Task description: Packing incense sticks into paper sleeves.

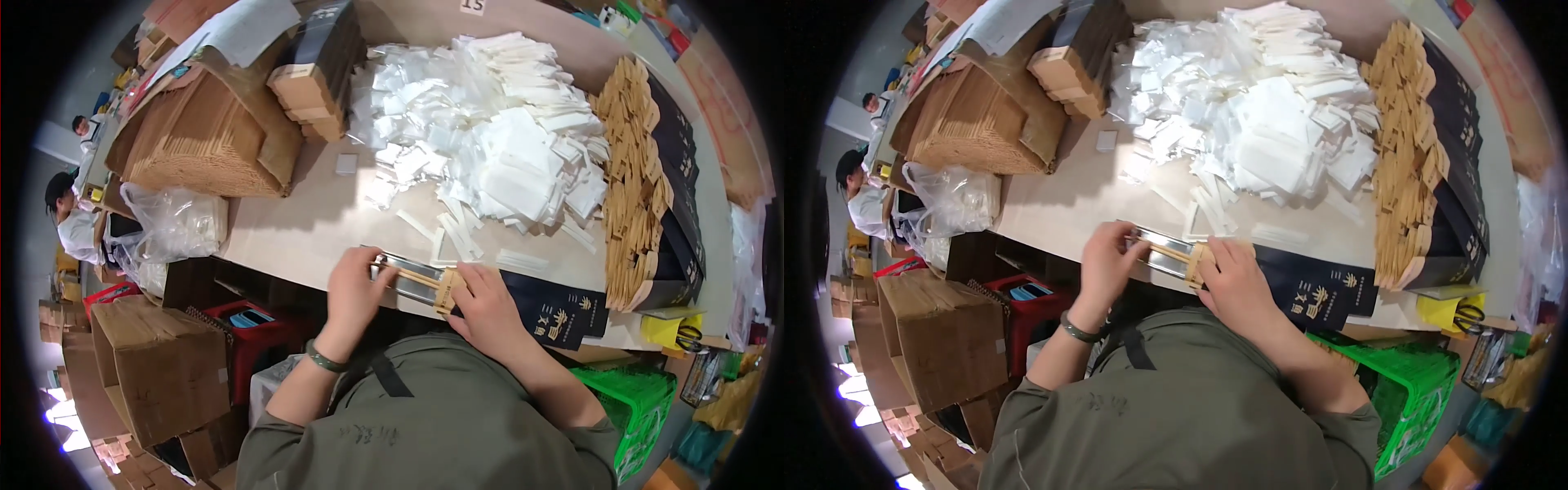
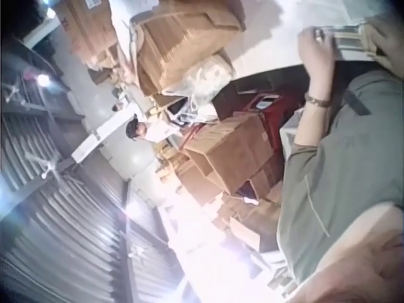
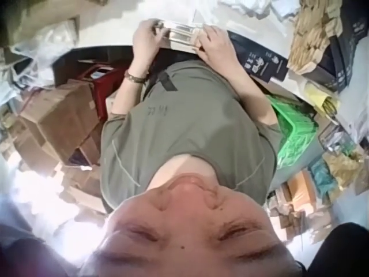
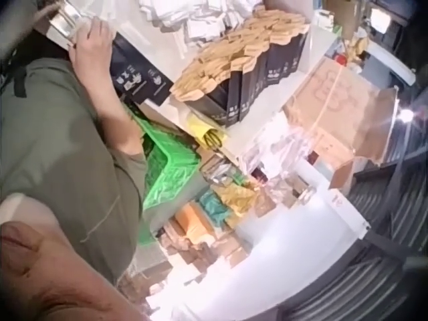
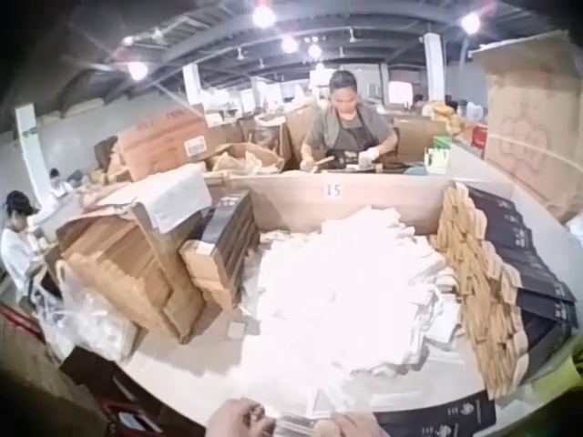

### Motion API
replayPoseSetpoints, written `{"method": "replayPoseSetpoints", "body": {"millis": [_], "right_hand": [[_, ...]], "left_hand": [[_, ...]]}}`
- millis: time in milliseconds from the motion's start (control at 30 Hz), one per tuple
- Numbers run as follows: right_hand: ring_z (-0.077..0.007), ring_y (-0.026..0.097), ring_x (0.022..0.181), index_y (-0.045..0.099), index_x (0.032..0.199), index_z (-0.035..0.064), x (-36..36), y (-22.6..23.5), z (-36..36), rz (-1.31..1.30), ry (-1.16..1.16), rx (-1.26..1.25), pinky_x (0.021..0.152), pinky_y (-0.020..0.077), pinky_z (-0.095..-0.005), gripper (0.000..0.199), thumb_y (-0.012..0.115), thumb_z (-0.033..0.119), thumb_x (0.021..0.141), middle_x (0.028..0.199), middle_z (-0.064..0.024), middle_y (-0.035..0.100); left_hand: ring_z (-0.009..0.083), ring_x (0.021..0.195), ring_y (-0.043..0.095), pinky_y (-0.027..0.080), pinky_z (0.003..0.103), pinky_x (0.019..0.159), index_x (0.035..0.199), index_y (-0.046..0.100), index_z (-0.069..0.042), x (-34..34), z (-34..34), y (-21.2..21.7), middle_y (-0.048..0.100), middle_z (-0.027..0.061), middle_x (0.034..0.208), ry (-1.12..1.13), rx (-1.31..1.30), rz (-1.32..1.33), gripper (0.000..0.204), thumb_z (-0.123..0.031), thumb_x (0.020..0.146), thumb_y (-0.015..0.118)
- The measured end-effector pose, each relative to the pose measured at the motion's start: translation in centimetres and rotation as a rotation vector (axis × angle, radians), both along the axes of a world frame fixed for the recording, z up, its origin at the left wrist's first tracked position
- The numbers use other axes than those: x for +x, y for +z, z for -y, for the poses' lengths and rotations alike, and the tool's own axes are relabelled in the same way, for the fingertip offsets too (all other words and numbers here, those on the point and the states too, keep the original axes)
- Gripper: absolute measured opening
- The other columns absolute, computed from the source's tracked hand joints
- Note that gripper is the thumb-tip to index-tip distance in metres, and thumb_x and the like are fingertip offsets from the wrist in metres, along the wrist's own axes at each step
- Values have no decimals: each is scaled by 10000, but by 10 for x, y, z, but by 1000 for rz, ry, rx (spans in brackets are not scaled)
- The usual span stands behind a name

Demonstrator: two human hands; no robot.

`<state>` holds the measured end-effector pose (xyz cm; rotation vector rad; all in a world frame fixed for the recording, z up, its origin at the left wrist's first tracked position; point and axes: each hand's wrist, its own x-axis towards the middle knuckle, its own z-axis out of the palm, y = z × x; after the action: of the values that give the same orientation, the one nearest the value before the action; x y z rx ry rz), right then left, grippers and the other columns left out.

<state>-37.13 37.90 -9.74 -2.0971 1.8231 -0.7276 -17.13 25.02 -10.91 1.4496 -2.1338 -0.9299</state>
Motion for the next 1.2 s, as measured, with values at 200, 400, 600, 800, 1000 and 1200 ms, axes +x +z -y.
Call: {"method": "replayPoseSetpoints", "body": {"millis": [200,400,600,800,1000,1200], "right_hand": [[-382,556,1053,621,1086,25,-3,9,-6,21,1,-63,909,462,-476,482,773,101,634,1133,-173,576],[-349,583,867,690,942,157,2,38,-12,-33,100,-180,699,489,-446,304,764,179,649,967,-154,574],[-263,553,652,531,543,25,-141,108,-10,154,-489,-60,612,440,-390,261,752,60,678,709,-101,548],[-411,541,1143,651,988,29,-104,41,-34,10,130,229,991,422,-497,503,857,225,574,1234,-196,594],[-419,556,1074,638,1015,28,-67,-61,-29,-21,-253,89,845,448,-500,479,764,400,741,1146,-195,603],[-410,642,645,660,837,42,-29,-15,-13,-200,-356,339,637,509,-505,248,619,285,863,657,-177,645]], "left_hand": [[337,995,621,492,414,860,1190,597,6,-52,-46,-17,639,209,1035,-469,250,-396,332,-184,920,622],[350,1035,613,497,408,900,1275,524,-54,4,-12,30,610,164,1089,-607,-606,-24,573,-260,791,751],[345,828,619,482,458,700,913,541,-59,-10,2,34,591,141,824,-419,-168,-3,306,-235,749,729],[379,836,628,499,430,729,968,552,-23,-55,-48,-5,637,188,887,-795,255,-359,361,-245,729,707],[404,925,579,486,442,764,1002,522,-20,-52,-50,6,552,178,1016,-832,285,-212,363,-155,710,691],[364,925,620,516,459,758,1144,539,-62,-7,-29,-7,603,150,989,-454,-72,55,411,-222,798,692]]}}
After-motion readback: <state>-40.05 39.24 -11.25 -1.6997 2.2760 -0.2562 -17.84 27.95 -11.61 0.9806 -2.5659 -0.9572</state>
